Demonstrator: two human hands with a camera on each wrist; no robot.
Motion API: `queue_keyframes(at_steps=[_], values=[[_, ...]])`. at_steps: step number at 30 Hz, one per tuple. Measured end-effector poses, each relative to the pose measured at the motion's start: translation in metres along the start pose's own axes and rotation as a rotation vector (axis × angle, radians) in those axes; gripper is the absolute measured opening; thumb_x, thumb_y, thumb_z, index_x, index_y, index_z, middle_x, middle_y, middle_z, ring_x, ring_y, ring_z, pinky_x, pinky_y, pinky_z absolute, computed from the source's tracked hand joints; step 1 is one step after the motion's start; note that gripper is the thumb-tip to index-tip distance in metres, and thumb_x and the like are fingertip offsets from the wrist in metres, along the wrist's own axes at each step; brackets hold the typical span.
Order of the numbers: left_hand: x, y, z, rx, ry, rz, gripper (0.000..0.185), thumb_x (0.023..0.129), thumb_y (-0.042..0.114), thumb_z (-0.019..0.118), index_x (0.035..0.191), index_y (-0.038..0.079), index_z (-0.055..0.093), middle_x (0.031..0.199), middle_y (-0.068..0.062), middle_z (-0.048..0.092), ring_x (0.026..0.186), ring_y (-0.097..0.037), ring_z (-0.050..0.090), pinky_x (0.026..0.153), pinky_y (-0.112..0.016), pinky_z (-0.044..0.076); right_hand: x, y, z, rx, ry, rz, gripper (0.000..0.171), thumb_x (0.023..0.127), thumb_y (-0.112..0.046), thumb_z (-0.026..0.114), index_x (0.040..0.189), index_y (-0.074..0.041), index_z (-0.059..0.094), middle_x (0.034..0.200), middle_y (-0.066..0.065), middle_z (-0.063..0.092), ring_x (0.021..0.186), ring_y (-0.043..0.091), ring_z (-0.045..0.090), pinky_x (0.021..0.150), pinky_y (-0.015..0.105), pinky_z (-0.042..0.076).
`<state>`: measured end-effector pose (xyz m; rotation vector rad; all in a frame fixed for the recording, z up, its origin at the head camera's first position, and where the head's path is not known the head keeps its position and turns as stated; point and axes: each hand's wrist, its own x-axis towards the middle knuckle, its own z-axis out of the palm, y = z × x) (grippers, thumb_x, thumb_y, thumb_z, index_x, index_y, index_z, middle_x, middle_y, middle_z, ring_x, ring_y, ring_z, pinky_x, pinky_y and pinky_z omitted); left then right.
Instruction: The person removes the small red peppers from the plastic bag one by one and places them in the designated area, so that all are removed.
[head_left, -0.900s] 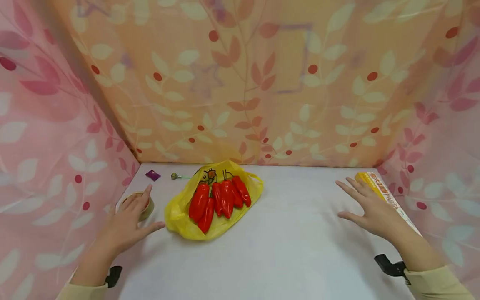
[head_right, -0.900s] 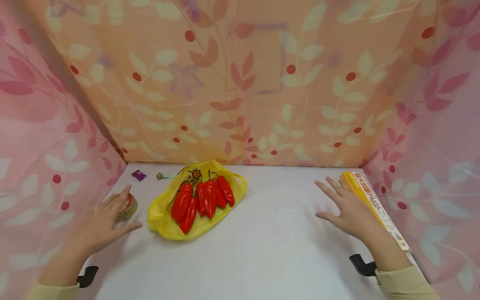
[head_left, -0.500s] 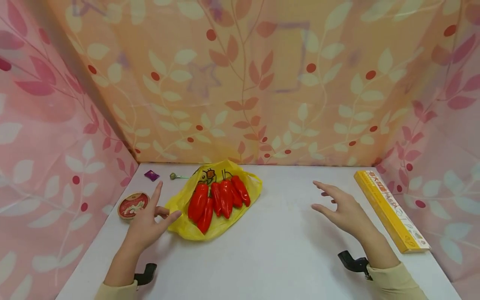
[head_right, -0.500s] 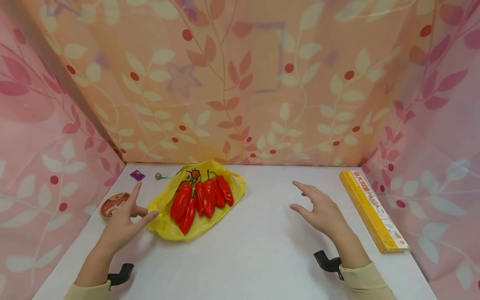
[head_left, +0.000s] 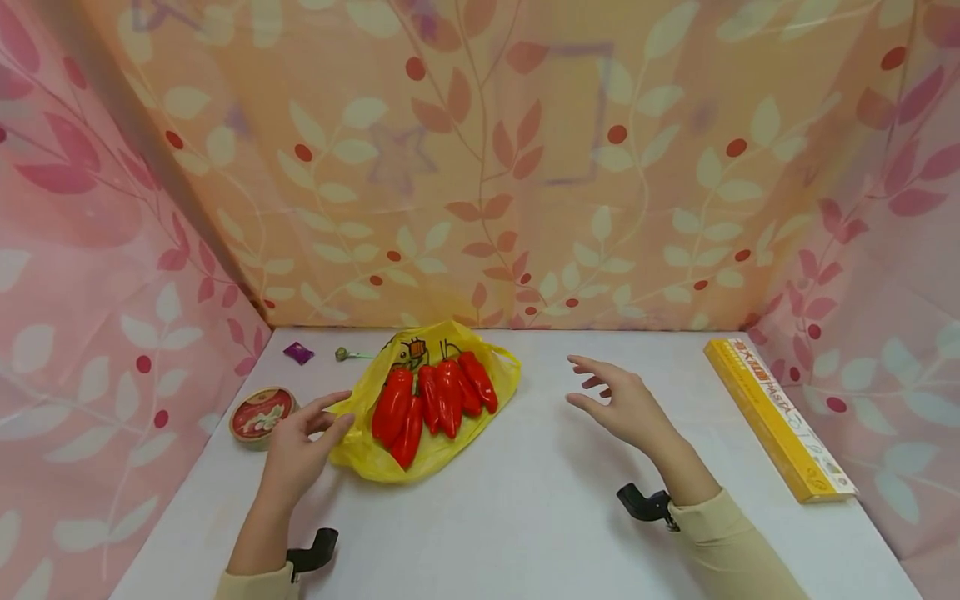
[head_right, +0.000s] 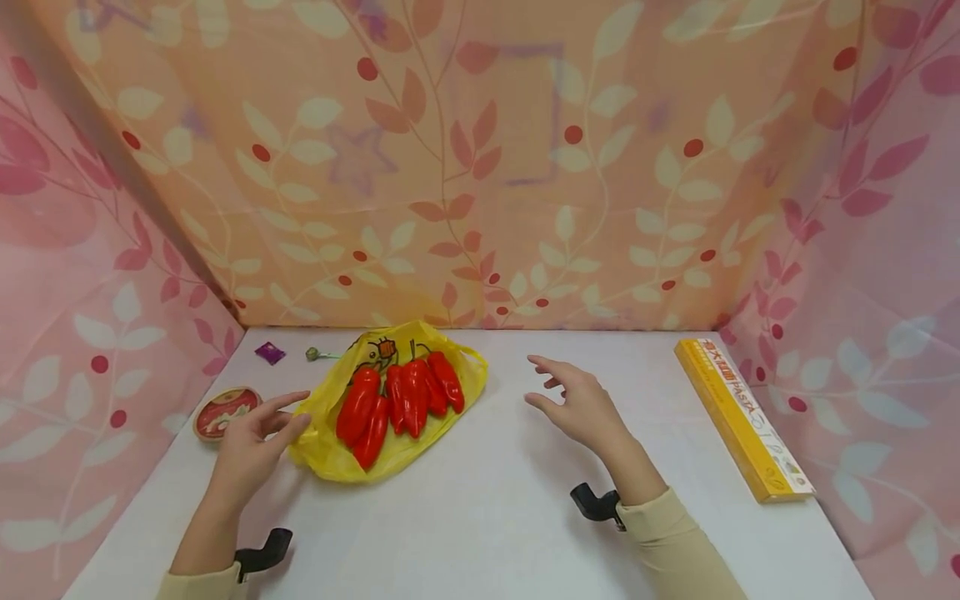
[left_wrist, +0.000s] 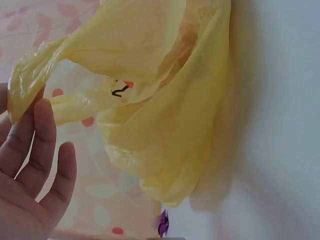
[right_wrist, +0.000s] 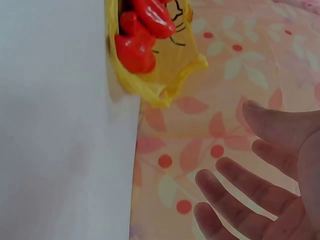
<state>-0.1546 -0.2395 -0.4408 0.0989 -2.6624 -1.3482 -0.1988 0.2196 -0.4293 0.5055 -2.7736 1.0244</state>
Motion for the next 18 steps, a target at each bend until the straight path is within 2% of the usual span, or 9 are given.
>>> queue_keyframes(at_steps=[5,8,12,18], values=[[-0.002,0.000,0.001,-0.033,0.033,0.054,0.031,0.099,0.034,0.066,0.124,0.017,0.072,0.110,-0.011,0.074,0.107,-0.028,0.065,0.075,-0.012,0.054,0.016,-0.012,0.013,0.072,-0.018,-0.036,0.060,0.089,-0.027,0.079,0.145,-0.022,0.055,0.127,0.005,0.069,0.105,0.023,0.069,0.088,0.049,0.058],[-0.002,0.000,0.002,-0.050,0.030,0.055,0.029,0.101,0.030,0.063,0.122,0.015,0.073,0.120,-0.011,0.072,0.101,-0.016,0.065,0.077,-0.011,0.053,0.024,-0.019,0.022,0.120,-0.042,-0.038,0.058,0.090,-0.028,0.078,0.144,-0.024,0.056,0.127,0.003,0.069,0.105,0.022,0.069,0.088,0.049,0.058],[0.000,-0.001,0.004,-0.094,0.007,0.012,0.030,0.103,0.029,0.059,0.125,0.013,0.072,0.126,-0.010,0.069,0.100,-0.011,0.062,0.081,-0.009,0.052,0.034,-0.025,0.037,0.181,-0.075,-0.021,0.052,0.091,-0.029,0.076,0.141,-0.024,0.060,0.129,0.002,0.068,0.106,0.021,0.069,0.086,0.042,0.059],[0.000,0.004,0.004,-0.108,-0.055,-0.073,0.036,0.103,0.035,0.058,0.132,0.015,0.068,0.135,-0.011,0.064,0.113,-0.024,0.060,0.083,-0.007,0.049,0.050,-0.035,0.066,0.250,-0.127,0.003,0.051,0.092,-0.031,0.076,0.140,-0.019,0.062,0.132,0.004,0.067,0.106,0.020,0.068,0.086,0.038,0.059]])
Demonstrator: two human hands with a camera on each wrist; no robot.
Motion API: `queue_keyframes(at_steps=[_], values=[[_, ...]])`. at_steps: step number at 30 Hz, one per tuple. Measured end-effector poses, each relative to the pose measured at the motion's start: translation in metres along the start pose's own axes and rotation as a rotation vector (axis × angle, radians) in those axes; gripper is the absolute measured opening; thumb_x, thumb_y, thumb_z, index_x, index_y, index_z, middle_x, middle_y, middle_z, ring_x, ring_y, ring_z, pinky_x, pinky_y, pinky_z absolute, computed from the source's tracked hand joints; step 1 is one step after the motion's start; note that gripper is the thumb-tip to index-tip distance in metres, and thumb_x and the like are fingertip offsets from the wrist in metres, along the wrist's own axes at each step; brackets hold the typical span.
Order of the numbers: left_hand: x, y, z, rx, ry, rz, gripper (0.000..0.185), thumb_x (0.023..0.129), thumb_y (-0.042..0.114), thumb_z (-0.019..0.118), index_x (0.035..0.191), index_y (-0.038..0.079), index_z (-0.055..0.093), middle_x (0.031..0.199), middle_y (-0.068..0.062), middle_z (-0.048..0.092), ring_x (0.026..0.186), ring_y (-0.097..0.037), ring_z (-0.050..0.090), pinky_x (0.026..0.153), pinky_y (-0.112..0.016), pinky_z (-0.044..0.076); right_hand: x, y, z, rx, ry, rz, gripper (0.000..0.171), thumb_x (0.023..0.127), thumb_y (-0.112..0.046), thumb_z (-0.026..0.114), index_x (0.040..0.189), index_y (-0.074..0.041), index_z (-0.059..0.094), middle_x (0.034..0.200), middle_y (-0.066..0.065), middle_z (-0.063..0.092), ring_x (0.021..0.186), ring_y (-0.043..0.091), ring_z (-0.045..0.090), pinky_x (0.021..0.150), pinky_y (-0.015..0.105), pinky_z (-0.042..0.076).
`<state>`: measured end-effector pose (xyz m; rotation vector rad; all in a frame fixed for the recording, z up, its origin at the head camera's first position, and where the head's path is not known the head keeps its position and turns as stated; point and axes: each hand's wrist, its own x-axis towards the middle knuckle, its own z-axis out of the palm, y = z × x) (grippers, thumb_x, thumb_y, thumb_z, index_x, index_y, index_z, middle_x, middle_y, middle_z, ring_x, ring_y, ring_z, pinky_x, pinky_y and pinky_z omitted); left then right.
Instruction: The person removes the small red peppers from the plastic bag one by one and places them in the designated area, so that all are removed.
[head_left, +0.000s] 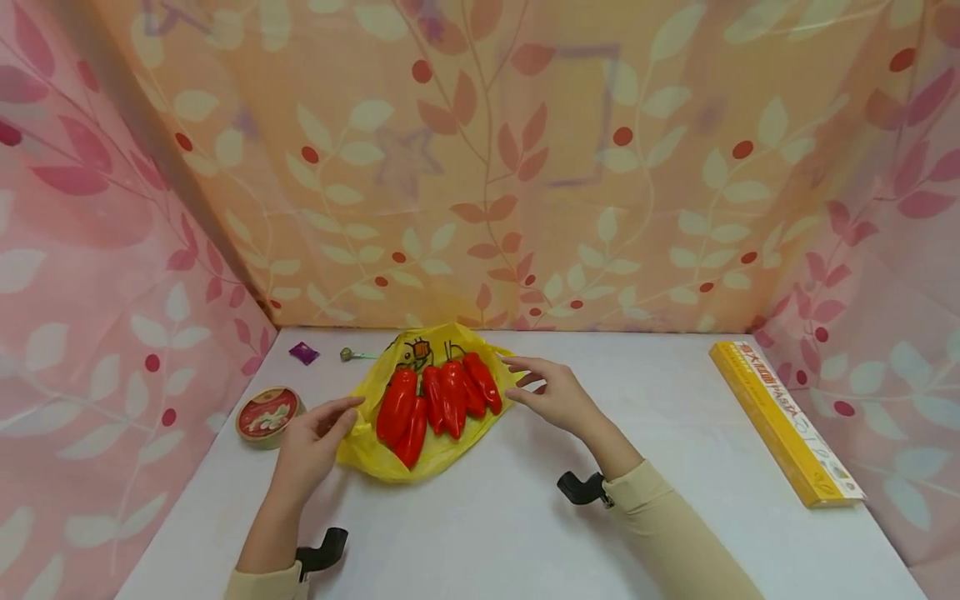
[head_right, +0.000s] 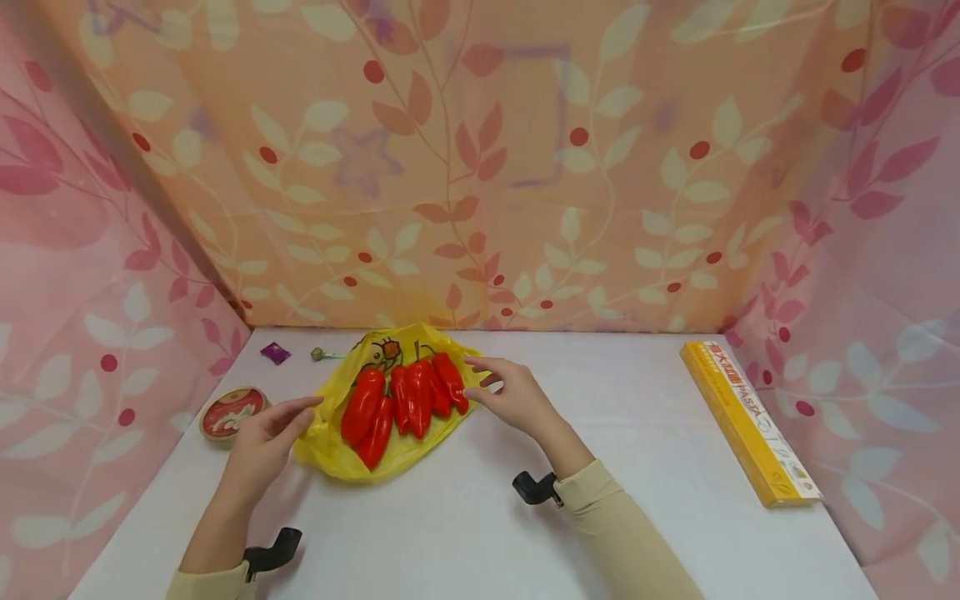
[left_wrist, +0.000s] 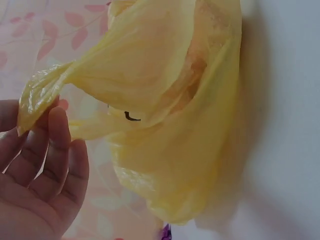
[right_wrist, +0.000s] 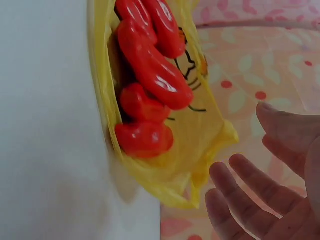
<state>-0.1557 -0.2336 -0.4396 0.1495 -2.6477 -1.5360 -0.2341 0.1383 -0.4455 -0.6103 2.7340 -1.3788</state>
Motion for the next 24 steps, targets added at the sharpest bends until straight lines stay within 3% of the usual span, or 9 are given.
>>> queue_keyframes(at_steps=[8,15,24], values=[[-0.003,0.004,-0.001,0.036,-0.027,-0.026,0.046,0.098,0.041,0.066,0.137,0.018,0.064,0.136,-0.013,0.063,0.113,-0.026,0.059,0.082,-0.009,0.049,0.023,-0.011,0.040,0.041,-0.009,-0.041,0.051,0.090,-0.032,0.077,0.136,-0.015,0.064,0.132,0.011,0.067,0.106,0.029,0.066,0.079,0.035,0.061],[-0.002,0.001,-0.001,0.002,-0.034,-0.037,0.053,0.094,0.041,0.071,0.141,0.019,0.060,0.142,-0.011,0.059,0.121,-0.026,0.057,0.086,-0.006,0.046,0.045,-0.016,0.068,-0.016,0.016,-0.023,0.059,0.089,-0.035,0.078,0.142,-0.017,0.059,0.140,0.011,0.061,0.130,0.031,0.055,0.106,0.052,0.050],[-0.001,-0.004,-0.001,-0.021,-0.027,-0.049,0.051,0.094,0.037,0.072,0.141,0.020,0.061,0.141,-0.009,0.059,0.118,-0.024,0.055,0.085,-0.006,0.046,0.065,-0.018,0.088,-0.216,-0.070,0.065,0.068,0.089,-0.050,0.073,0.149,-0.026,0.051,0.148,0.006,0.055,0.139,0.030,0.045,0.118,0.055,0.033]])
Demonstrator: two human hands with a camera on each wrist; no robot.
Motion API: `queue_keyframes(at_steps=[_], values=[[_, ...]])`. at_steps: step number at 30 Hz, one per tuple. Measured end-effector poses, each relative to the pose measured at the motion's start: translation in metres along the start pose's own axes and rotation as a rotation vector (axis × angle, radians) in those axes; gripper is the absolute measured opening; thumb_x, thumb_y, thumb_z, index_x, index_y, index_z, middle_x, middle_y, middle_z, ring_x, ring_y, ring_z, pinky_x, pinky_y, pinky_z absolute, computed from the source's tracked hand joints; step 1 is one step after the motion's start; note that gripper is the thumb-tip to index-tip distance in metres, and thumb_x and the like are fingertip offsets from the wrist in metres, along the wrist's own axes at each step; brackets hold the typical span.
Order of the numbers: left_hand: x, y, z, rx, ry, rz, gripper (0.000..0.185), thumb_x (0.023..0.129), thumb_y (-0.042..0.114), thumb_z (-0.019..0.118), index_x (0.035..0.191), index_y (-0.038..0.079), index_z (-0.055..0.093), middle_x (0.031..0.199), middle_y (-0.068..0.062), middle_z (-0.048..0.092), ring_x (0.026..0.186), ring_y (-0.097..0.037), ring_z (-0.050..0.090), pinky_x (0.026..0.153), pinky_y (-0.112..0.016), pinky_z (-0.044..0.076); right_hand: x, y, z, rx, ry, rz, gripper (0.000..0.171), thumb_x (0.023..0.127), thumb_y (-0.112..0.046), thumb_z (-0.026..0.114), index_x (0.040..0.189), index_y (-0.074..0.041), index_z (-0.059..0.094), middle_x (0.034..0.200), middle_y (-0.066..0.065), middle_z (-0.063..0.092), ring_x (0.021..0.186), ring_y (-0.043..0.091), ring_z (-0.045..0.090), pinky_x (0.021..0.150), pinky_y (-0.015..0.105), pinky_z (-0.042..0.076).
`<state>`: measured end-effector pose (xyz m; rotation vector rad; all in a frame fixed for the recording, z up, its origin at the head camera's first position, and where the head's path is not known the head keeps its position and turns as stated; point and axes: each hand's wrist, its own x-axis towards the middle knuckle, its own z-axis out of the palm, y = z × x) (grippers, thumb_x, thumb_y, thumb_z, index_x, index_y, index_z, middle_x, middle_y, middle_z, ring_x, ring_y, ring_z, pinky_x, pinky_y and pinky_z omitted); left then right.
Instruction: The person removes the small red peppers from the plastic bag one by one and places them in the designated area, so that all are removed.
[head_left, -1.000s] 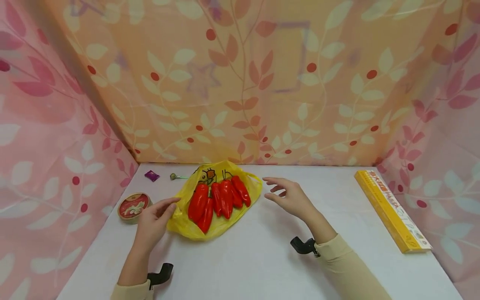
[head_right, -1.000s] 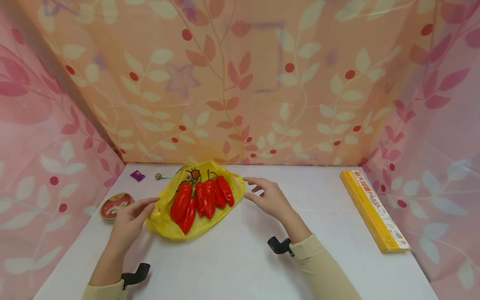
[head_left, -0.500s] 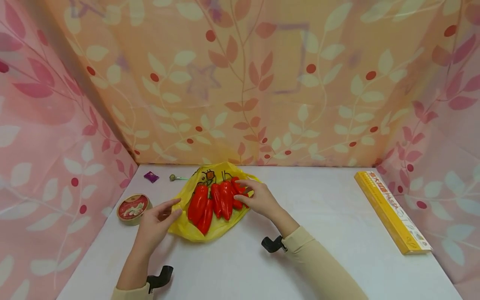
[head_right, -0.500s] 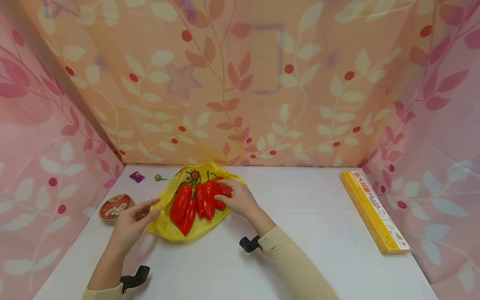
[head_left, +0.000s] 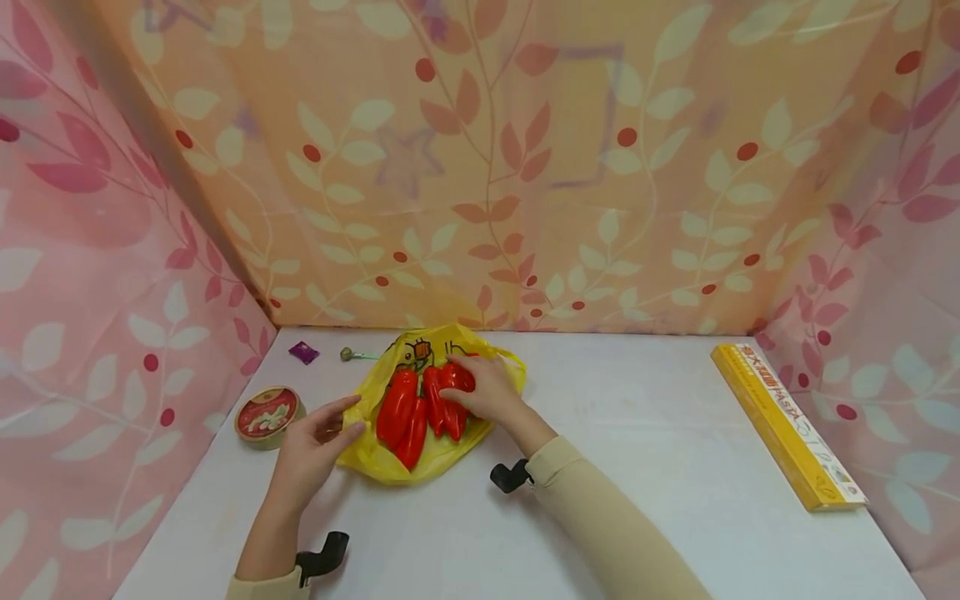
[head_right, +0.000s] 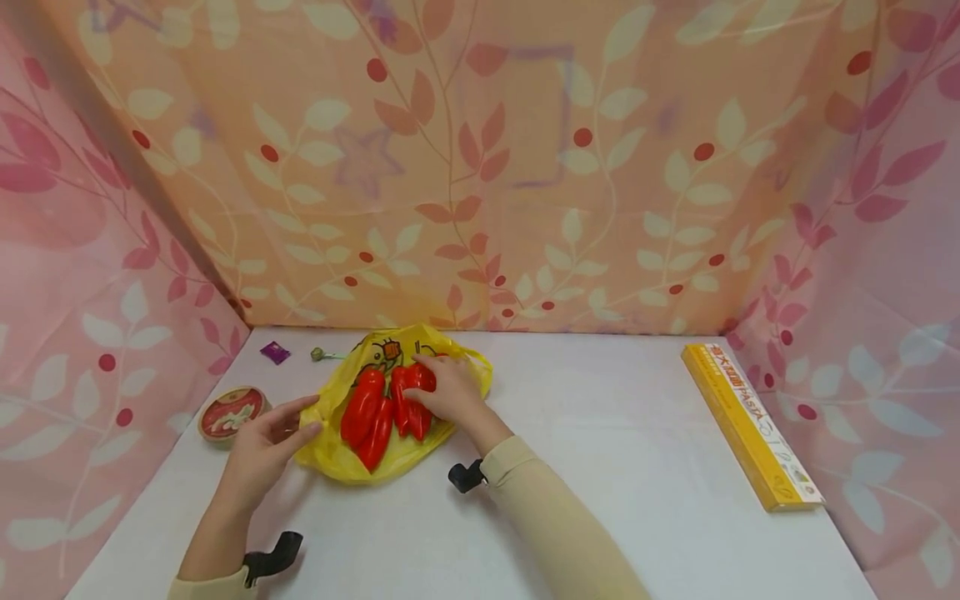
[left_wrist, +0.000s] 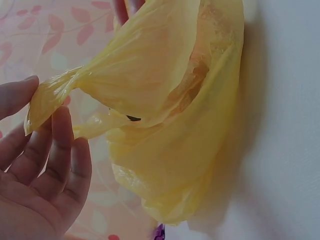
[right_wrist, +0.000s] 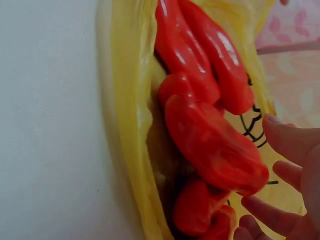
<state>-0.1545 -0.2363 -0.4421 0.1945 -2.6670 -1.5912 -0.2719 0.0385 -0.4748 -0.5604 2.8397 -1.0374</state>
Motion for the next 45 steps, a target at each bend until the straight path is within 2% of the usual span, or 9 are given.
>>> queue_keyframes(at_steps=[4,8,13,17,21,27,30,38,45], values=[[0.000,-0.001,0.001,-0.012,-0.003,0.008,0.051,0.094,0.037,0.072,0.141,0.021,0.061,0.139,-0.008,0.060,0.116,-0.024,0.055,0.086,-0.007,0.047,0.003,0.000,0.007,-0.064,-0.022,0.015,0.068,0.089,-0.049,0.073,0.149,-0.029,0.050,0.145,0.007,0.055,0.134,0.031,0.043,0.113,0.052,0.039],[0.000,-0.001,0.003,-0.018,0.016,0.007,0.050,0.094,0.037,0.072,0.141,0.022,0.060,0.136,-0.007,0.062,0.114,-0.022,0.055,0.085,-0.008,0.048,0.002,-0.002,0.011,-0.043,0.009,-0.009,0.063,0.089,-0.038,0.077,0.147,-0.029,0.054,0.140,0.006,0.056,0.129,0.028,0.045,0.105,0.046,0.048],[0.000,-0.002,0.003,-0.029,0.033,0.008,0.049,0.094,0.036,0.072,0.140,0.022,0.061,0.138,-0.005,0.061,0.114,-0.021,0.056,0.085,-0.008,0.049,-0.010,-0.010,0.003,0.094,0.033,-0.072,0.061,0.090,-0.031,0.077,0.146,-0.030,0.053,0.138,0.005,0.055,0.125,0.024,0.052,0.101,0.042,0.054],[0.000,-0.003,0.001,-0.036,0.029,0.006,0.050,0.094,0.037,0.072,0.140,0.022,0.061,0.141,-0.004,0.060,0.116,-0.022,0.057,0.085,-0.008,0.049,-0.026,-0.011,-0.014,0.240,0.063,-0.099,0.062,0.088,-0.032,0.079,0.145,-0.028,0.054,0.135,0.002,0.061,0.120,0.022,0.061,0.092,0.038,0.059],[-0.001,-0.004,-0.002,-0.035,0.041,-0.010,0.052,0.094,0.037,0.072,0.142,0.025,0.059,0.135,-0.007,0.062,0.114,-0.022,0.057,0.084,-0.008,0.050,-0.041,-0.005,-0.033,0.317,0.108,-0.115,0.056,0.086,-0.032,0.082,0.138,-0.025,0.062,0.128,0.002,0.067,0.108,0.022,0.068,0.082,0.034,0.062],[0.000,-0.002,-0.005,-0.029,0.057,-0.034,0.053,0.094,0.036,0.073,0.144,0.028,0.057,0.129,-0.010,0.065,0.112,-0.023,0.057,0.083,-0.008,0.050,-0.055,0.008,-0.061,0.327,0.136,-0.057,0.057,0.088,-0.034,0.079,0.141,-0.029,0.061,0.130,-0.001,0.068,0.105,0.023,0.069,0.081,0.033,0.062],[0.000,-0.002,-0.005,-0.023,0.063,-0.037,0.052,0.094,0.035,0.072,0.143,0.026,0.058,0.130,-0.010,0.065,0.113,-0.023,0.058,0.083,-0.007,0.049,-0.061,0.014,-0.073,0.334,0.139,-0.011,0.059,0.089,-0.036,0.078,0.144,-0.030,0.058,0.129,0.003,0.068,0.100,0.025,0.069,0.075,0.033,0.063],[-0.001,-0.006,-0.003,-0.046,0.032,0.029,0.039,0.096,0.027,0.071,0.133,0.017,0.067,0.141,-0.008,0.061,0.124,-0.025,0.057,0.087,-0.005,0.046,-0.082,0.039,-0.103,0.333,0.151,0.070,0.060,0.090,-0.037,0.077,0.145,-0.035,0.053,0.132,0.012,0.065,0.101,0.028,0.069,0.070,0.035,0.063],[-0.001,-0.006,-0.002,-0.053,0.017,0.015,0.040,0.095,0.027,0.071,0.134,0.017,0.067,0.143,-0.010,0.059,0.124,-0.026,0.056,0.086,-0.004,0.046,-0.101,0.064,-0.122,0.268,0.159,0.045,0.061,0.091,-0.029,0.077,0.147,-0.029,0.052,0.133,0.014,0.064,0.105,0.031,0.067,0.072,0.038,0.063]])
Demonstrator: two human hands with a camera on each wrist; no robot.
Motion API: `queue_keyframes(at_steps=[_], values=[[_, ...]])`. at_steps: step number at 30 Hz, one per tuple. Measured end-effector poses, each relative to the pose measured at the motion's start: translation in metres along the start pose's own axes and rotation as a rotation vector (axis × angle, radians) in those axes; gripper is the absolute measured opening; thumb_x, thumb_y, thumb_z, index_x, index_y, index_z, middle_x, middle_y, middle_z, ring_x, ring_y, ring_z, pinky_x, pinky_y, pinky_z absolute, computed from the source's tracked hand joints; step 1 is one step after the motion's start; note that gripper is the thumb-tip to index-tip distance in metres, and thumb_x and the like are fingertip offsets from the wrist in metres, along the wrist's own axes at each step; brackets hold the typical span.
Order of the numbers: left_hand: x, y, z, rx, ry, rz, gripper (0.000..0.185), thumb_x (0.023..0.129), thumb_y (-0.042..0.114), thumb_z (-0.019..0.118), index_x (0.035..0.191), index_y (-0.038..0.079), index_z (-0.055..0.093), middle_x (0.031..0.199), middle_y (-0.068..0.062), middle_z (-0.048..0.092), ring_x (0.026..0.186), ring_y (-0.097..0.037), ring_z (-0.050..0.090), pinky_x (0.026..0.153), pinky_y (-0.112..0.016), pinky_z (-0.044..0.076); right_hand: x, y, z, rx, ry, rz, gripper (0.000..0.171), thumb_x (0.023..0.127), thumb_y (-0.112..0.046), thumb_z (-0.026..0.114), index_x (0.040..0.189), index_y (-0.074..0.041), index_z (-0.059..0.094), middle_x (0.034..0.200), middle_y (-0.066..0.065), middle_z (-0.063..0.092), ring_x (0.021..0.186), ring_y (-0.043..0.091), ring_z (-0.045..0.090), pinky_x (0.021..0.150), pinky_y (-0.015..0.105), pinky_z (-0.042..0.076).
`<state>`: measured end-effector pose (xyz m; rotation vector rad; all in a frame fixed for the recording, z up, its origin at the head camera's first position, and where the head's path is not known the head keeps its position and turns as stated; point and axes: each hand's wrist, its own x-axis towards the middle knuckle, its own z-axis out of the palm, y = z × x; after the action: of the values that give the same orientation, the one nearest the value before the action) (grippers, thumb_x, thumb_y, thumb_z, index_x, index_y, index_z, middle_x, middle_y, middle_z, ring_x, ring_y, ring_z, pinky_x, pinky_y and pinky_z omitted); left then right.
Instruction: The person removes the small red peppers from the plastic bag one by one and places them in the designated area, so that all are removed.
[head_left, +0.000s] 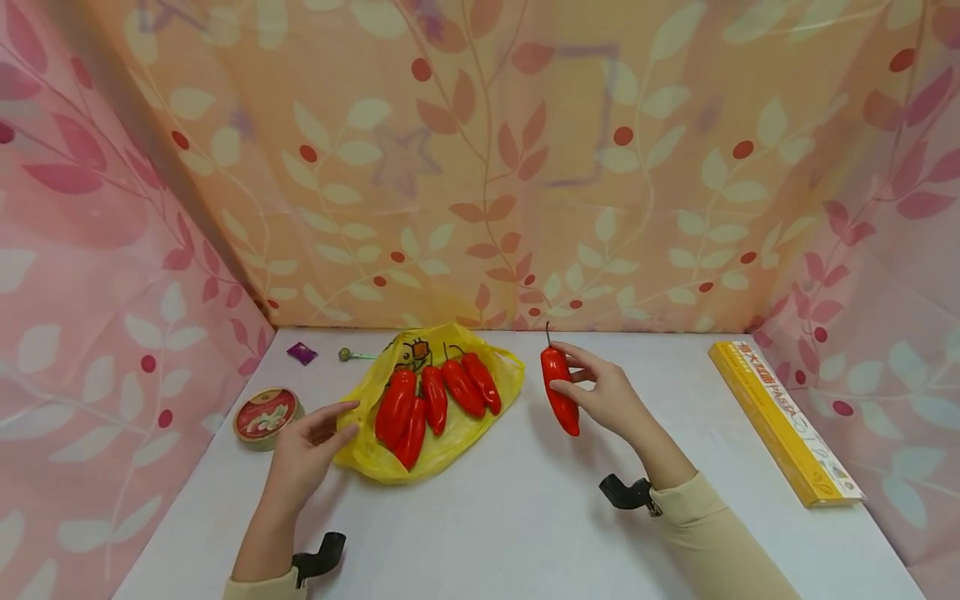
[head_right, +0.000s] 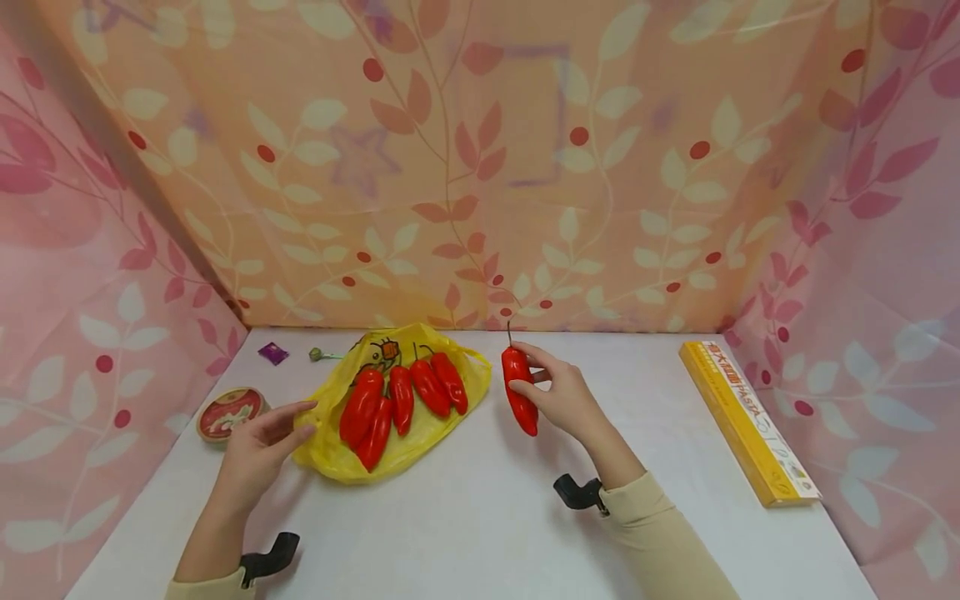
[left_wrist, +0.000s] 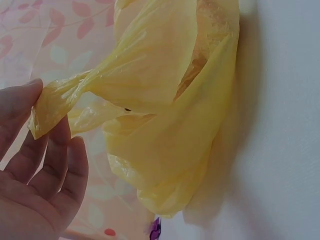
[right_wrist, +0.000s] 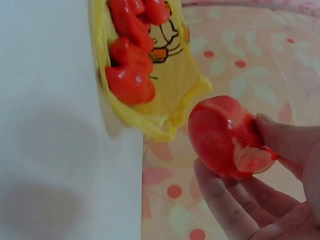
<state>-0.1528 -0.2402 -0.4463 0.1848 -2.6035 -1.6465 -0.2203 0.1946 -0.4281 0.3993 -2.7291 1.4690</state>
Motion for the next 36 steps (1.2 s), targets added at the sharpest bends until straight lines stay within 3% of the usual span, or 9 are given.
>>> queue_keyframes(at_steps=[6,11,18,25,36], values=[[-0.001,-0.001,0.000,0.026,0.007,0.078,0.037,0.094,0.029,0.074,0.129,0.018,0.070,0.136,-0.009,0.064,0.115,-0.025,0.060,0.085,-0.010,0.051,-0.010,0.016,-0.017,-0.047,0.028,-0.010,0.065,0.093,-0.028,0.075,0.151,-0.027,0.047,0.134,0.016,0.062,0.109,0.033,0.066,0.078,0.042,0.062],[0.001,-0.003,0.002,0.040,0.005,0.105,0.035,0.093,0.033,0.074,0.125,0.018,0.072,0.133,-0.009,0.066,0.114,-0.024,0.059,0.085,-0.008,0.050,-0.021,0.027,-0.036,-0.084,0.066,0.024,0.064,0.093,-0.032,0.075,0.151,-0.024,0.048,0.132,0.019,0.063,0.109,0.036,0.066,0.075,0.042,0.063],[0.000,-0.005,0.002,0.016,0.013,0.095,0.035,0.093,0.034,0.074,0.123,0.017,0.074,0.131,-0.007,0.067,0.113,-0.018,0.057,0.087,-0.008,0.049,-0.037,0.043,-0.062,-0.144,0.086,0.117,0.069,0.095,-0.041,0.070,0.156,-0.029,0.039,0.135,0.023,0.059,0.112,0.041,0.062,0.075,0.045,0.063],[-0.001,-0.004,0.002,0.001,0.007,0.083,0.039,0.092,0.035,0.074,0.126,0.017,0.072,0.133,-0.008,0.065,0.112,-0.019,0.058,0.085,-0.010,0.051,-0.049,0.068,-0.085,-0.212,0.133,0.156,0.070,0.095,-0.045,0.068,0.155,-0.019,0.042,0.133,0.027,0.060,0.113,0.045,0.060,0.075,0.048,0.063],[-0.001,-0.004,0.002,0.006,-0.004,0.038,0.046,0.092,0.042,0.073,0.131,0.019,0.068,0.139,-0.008,0.062,0.118,-0.024,0.057,0.085,-0.010,0.051,-0.062,0.110,-0.121,-0.236,0.109,0.281,0.079,0.096,-0.048,0.065,0.159,-0.013,0.030,0.139,0.034,0.051,0.119,0.050,0.053,0.076,0.050,0.062]])
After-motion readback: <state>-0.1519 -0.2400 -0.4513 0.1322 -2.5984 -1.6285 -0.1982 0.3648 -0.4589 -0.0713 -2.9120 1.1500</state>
